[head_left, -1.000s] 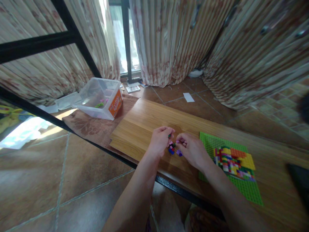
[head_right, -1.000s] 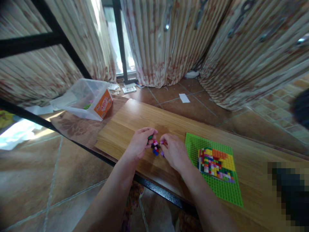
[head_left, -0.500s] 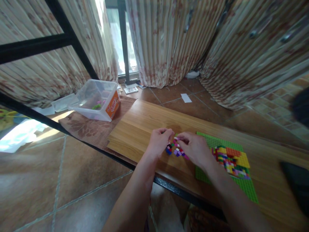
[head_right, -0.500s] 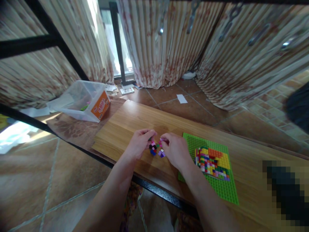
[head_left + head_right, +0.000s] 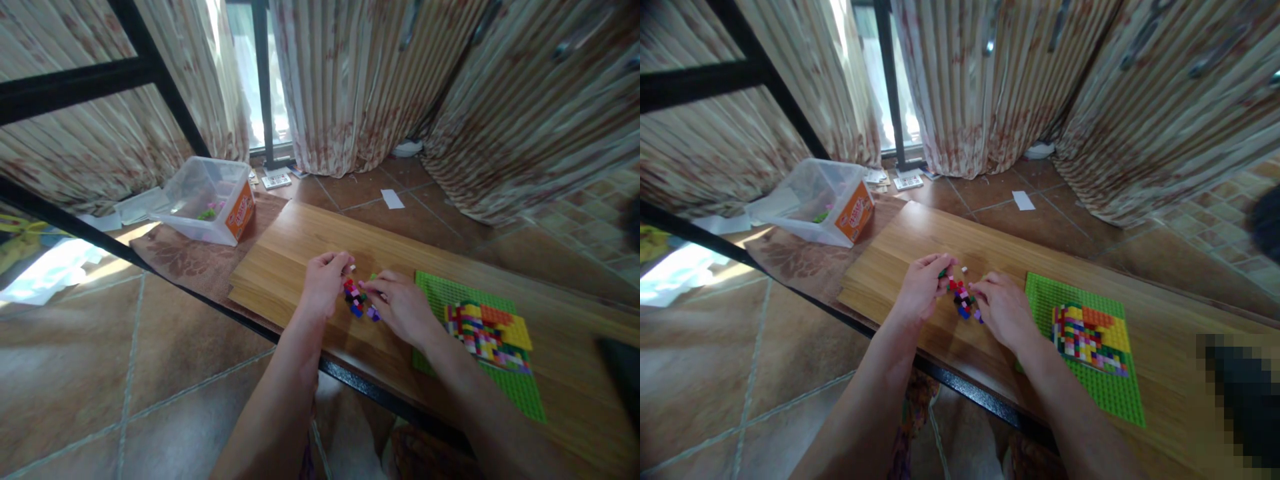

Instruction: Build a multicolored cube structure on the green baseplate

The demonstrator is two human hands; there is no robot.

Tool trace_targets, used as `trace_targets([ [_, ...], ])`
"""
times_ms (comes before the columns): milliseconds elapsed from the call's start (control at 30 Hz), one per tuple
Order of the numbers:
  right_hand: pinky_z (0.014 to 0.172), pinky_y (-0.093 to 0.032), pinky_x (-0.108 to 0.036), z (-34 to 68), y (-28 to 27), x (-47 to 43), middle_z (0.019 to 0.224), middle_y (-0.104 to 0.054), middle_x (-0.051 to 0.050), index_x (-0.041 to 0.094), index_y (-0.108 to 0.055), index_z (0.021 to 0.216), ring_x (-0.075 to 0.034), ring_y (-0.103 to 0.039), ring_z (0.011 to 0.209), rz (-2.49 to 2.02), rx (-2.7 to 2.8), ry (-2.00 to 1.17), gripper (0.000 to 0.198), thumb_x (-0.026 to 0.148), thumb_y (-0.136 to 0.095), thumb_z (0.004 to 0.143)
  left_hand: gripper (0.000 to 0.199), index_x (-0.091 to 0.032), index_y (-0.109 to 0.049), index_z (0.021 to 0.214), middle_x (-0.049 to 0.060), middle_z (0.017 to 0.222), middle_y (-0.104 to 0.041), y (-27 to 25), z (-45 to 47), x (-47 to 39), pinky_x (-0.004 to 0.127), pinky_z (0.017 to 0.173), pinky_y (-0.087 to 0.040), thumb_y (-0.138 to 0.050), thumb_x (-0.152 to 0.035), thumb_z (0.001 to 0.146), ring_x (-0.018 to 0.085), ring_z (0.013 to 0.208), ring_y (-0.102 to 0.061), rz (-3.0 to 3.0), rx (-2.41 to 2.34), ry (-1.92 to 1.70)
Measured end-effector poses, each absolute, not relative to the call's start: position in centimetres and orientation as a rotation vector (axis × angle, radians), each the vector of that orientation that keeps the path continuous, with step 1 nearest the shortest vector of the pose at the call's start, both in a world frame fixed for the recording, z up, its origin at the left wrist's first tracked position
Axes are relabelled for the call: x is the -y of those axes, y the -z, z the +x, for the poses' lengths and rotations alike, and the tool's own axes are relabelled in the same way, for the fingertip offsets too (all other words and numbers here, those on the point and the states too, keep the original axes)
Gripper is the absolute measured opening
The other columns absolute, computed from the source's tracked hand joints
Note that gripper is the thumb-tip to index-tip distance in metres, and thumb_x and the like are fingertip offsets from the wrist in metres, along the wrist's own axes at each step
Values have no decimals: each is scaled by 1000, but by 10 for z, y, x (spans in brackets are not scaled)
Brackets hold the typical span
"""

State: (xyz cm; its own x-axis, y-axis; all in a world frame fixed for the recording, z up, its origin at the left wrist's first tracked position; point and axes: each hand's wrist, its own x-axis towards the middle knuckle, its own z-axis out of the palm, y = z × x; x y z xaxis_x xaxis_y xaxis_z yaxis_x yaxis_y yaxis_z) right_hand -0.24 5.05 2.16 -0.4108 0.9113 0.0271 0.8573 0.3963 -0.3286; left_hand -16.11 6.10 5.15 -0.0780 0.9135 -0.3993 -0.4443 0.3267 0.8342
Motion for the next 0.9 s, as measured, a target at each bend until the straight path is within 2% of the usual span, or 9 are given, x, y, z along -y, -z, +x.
trace_targets([
  [333,78,-43,-31,-8,-27,-42,89,-67,-6,20,-71,90,-19,-60,87,-1602,2341,-396,19,23,-52,90,18,-10,-60,72,-4,58,-47,-54,-171,-65,13,35,-16,-52,-19,86,1,38,-34,370,-1039,-1275],
  [500,68,-48,-29,5,-33,-28,81,-72,-3,20,-71,87,-16,-65,71,-1603,1865,-645,16,28,-56,84,22,-11,-59,75,-4,57,-46,-56,-187,-69,13,34,-17,-49,-22,90,1,38,-33,286,-1034,-1315],
  [600,65,-50,-29,0,-32,-23,82,-74,-4,19,-72,86,-17,-67,70,-1531,1714,-827,19,33,-60,81,21,-11,-59,75,-4,57,-47,-55,-189,-68,13,34,-17,-49,-22,91,1,38,-35,252,-1061,-1367],
  [733,63,-52,-28,-22,-45,-29,83,-74,-5,19,-73,90,-17,-67,69,-1388,1626,-884,21,33,-60,82,27,-11,-58,74,0,58,-52,-51,-174,-66,15,40,-31,-42,-22,93,6,44,-46,54,-940,-1229],
  [900,76,-53,-30,-46,-64,-41,94,-74,-2,24,-74,96,-17,-68,82,-1262,1739,-843,19,25,-62,81,37,-10,-61,72,6,61,-58,-45,-158,-66,22,51,-45,-36,-24,95,11,52,-54,-125,-749,-1160],
])
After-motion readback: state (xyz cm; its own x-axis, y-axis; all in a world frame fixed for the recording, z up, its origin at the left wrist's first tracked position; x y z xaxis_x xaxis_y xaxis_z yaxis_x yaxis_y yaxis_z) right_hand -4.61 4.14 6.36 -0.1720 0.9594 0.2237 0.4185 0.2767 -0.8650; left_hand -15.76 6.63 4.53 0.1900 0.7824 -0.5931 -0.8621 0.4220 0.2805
